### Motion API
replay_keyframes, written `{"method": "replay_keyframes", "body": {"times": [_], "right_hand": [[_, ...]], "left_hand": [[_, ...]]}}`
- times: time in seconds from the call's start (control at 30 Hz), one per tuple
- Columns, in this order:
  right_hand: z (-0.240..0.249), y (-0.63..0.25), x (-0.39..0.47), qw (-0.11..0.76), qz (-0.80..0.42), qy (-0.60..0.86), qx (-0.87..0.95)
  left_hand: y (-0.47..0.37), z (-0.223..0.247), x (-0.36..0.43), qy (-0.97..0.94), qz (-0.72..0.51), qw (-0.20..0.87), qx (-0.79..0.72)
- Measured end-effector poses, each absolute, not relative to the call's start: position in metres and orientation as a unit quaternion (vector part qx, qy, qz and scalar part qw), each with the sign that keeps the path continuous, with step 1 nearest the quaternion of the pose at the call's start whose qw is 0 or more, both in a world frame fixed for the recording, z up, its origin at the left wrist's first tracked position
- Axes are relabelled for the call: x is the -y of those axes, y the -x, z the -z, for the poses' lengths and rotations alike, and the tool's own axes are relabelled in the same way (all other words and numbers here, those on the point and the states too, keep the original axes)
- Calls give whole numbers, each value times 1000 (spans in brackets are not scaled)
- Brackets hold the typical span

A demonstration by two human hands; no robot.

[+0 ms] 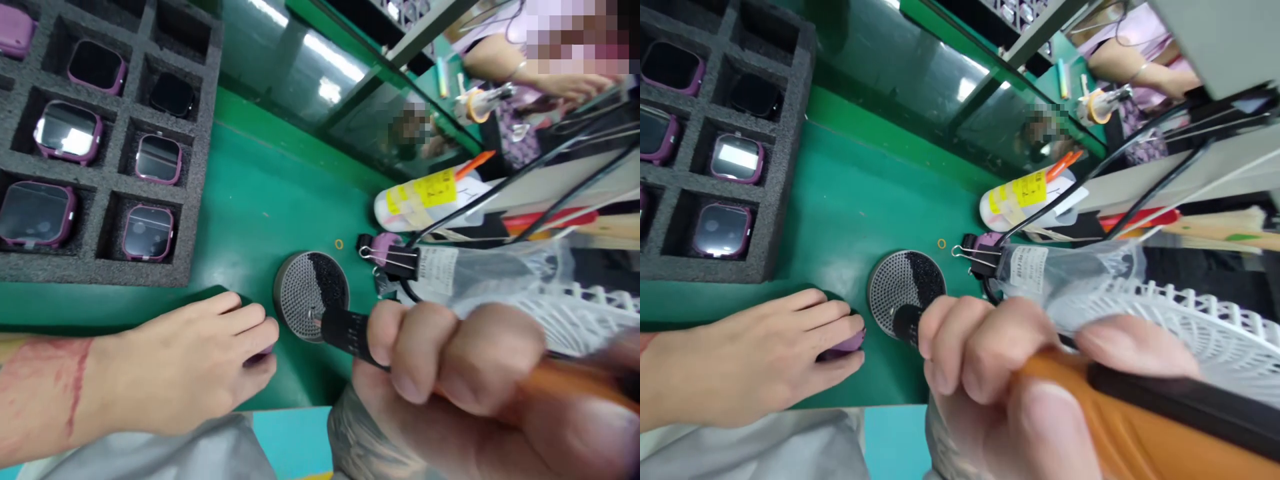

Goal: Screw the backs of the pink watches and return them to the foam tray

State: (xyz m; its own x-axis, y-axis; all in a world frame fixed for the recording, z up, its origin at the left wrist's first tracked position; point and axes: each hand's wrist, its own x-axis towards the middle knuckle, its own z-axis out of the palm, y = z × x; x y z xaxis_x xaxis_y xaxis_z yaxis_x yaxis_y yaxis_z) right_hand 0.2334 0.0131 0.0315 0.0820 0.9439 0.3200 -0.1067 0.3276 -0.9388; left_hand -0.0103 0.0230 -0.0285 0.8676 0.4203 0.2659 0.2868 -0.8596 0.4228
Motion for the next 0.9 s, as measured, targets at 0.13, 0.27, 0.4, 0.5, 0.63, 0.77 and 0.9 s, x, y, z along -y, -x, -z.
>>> {"method": "replay_keyframes", "body": {"times": [0.13, 0.27, 0.4, 0.5, 0.63, 0.77, 0.9], "right_hand": [[-18, -230, -30, 661, -413, 357, 516], [-16, -232, -34, 618, -451, 366, 530], [-16, -234, -33, 614, -450, 359, 540], [-15, -231, -33, 608, -450, 359, 546], [-13, -229, -34, 606, -453, 358, 547], [-12, -230, -35, 605, -443, 353, 560], [-12, -228, -34, 602, -439, 358, 562]], "left_hand": [[15, 28, -24, -949, -182, 203, -156], [17, 27, -25, -941, -210, 212, -161], [14, 27, -24, -931, -240, 187, -203], [13, 27, -25, -935, -231, 168, -208], [15, 24, -26, -936, -224, 164, -214], [16, 26, -25, -934, -228, 169, -219], [16, 28, -25, -934, -230, 176, -211]]}}
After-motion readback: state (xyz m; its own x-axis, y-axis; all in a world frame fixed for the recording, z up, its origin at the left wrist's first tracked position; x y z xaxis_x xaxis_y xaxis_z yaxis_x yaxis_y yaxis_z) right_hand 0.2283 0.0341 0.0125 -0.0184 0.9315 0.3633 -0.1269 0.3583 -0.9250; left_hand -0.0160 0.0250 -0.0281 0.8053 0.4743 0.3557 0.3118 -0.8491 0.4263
